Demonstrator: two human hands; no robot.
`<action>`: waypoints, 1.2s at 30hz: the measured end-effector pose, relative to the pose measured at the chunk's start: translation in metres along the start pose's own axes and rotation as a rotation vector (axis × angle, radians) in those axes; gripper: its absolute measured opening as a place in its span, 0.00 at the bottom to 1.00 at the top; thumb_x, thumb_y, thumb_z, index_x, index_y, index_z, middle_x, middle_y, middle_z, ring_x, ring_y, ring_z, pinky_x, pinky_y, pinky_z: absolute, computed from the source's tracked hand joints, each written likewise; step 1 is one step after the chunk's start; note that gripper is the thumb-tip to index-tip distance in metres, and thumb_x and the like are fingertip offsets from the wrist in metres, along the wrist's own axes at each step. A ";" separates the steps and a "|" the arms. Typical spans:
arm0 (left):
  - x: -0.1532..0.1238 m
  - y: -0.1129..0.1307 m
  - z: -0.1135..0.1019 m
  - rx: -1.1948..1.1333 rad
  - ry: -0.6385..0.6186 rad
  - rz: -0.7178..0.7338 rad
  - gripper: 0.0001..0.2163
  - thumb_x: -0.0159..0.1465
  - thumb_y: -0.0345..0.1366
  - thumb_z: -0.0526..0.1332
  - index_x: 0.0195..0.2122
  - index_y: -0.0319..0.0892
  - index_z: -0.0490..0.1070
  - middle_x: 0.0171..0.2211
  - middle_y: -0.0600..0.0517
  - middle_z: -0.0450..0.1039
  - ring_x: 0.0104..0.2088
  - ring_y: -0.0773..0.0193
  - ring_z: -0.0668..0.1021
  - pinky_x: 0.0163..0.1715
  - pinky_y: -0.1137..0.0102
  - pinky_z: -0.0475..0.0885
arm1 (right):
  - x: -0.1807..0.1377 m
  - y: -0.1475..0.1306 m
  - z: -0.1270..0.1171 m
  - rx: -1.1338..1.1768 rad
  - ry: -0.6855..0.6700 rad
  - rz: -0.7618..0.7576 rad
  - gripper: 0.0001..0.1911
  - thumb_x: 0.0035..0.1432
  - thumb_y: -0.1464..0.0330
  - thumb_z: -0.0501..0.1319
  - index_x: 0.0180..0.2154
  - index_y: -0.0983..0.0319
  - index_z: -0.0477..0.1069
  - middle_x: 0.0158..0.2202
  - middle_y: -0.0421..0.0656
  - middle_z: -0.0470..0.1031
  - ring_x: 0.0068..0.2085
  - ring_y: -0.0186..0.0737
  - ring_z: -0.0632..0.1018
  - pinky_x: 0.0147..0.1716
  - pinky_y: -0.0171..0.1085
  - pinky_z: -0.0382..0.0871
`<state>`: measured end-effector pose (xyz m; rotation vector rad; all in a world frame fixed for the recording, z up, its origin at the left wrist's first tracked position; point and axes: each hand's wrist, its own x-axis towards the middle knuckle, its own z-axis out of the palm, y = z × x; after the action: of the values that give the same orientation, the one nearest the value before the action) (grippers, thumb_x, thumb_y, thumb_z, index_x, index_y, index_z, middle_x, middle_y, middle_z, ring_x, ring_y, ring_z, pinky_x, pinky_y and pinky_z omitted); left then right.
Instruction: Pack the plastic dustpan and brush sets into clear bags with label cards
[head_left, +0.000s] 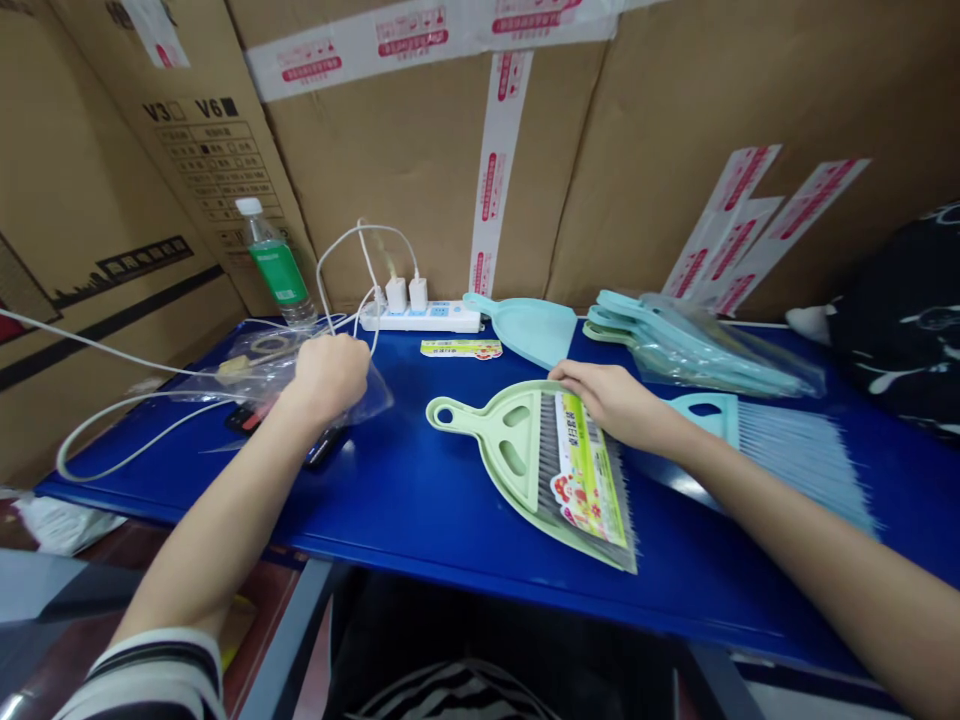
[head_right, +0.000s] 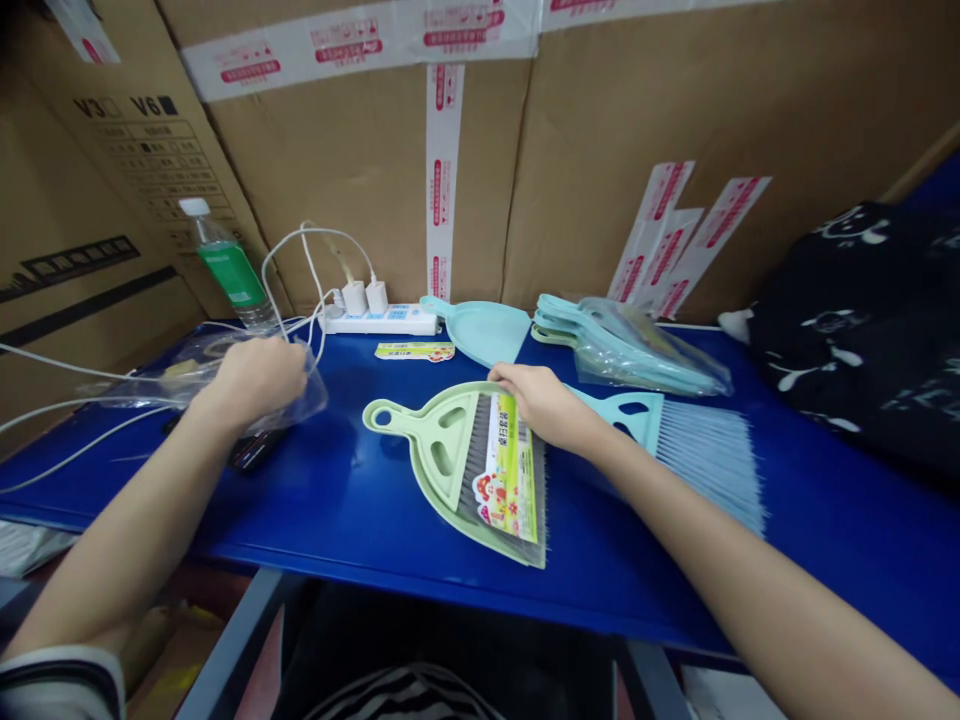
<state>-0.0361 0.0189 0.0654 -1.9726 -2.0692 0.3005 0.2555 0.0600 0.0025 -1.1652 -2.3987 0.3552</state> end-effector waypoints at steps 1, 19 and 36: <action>-0.005 0.008 -0.004 0.072 -0.036 0.019 0.13 0.59 0.26 0.52 0.37 0.32 0.76 0.36 0.33 0.78 0.42 0.44 0.80 0.38 0.59 0.74 | 0.000 0.000 -0.002 -0.005 0.000 0.004 0.12 0.57 0.69 0.44 0.26 0.56 0.61 0.24 0.41 0.73 0.25 0.40 0.74 0.25 0.36 0.66; -0.023 0.044 0.002 0.001 -0.097 0.509 0.13 0.62 0.25 0.50 0.35 0.36 0.74 0.36 0.42 0.76 0.38 0.51 0.79 0.35 0.62 0.74 | -0.002 0.009 -0.033 -0.116 0.033 0.035 0.10 0.56 0.68 0.47 0.27 0.56 0.64 0.25 0.41 0.75 0.25 0.42 0.74 0.25 0.37 0.63; -0.017 0.049 0.006 -0.313 0.052 0.466 0.14 0.60 0.26 0.48 0.47 0.35 0.62 0.27 0.49 0.72 0.28 0.59 0.76 0.31 0.66 0.67 | -0.001 -0.004 -0.019 -0.023 -0.072 0.130 0.12 0.57 0.71 0.47 0.25 0.57 0.64 0.22 0.40 0.72 0.24 0.40 0.73 0.26 0.37 0.62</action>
<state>0.0088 0.0046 0.0430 -2.6121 -1.6820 0.0085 0.2626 0.0568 0.0203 -1.3445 -2.3998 0.4187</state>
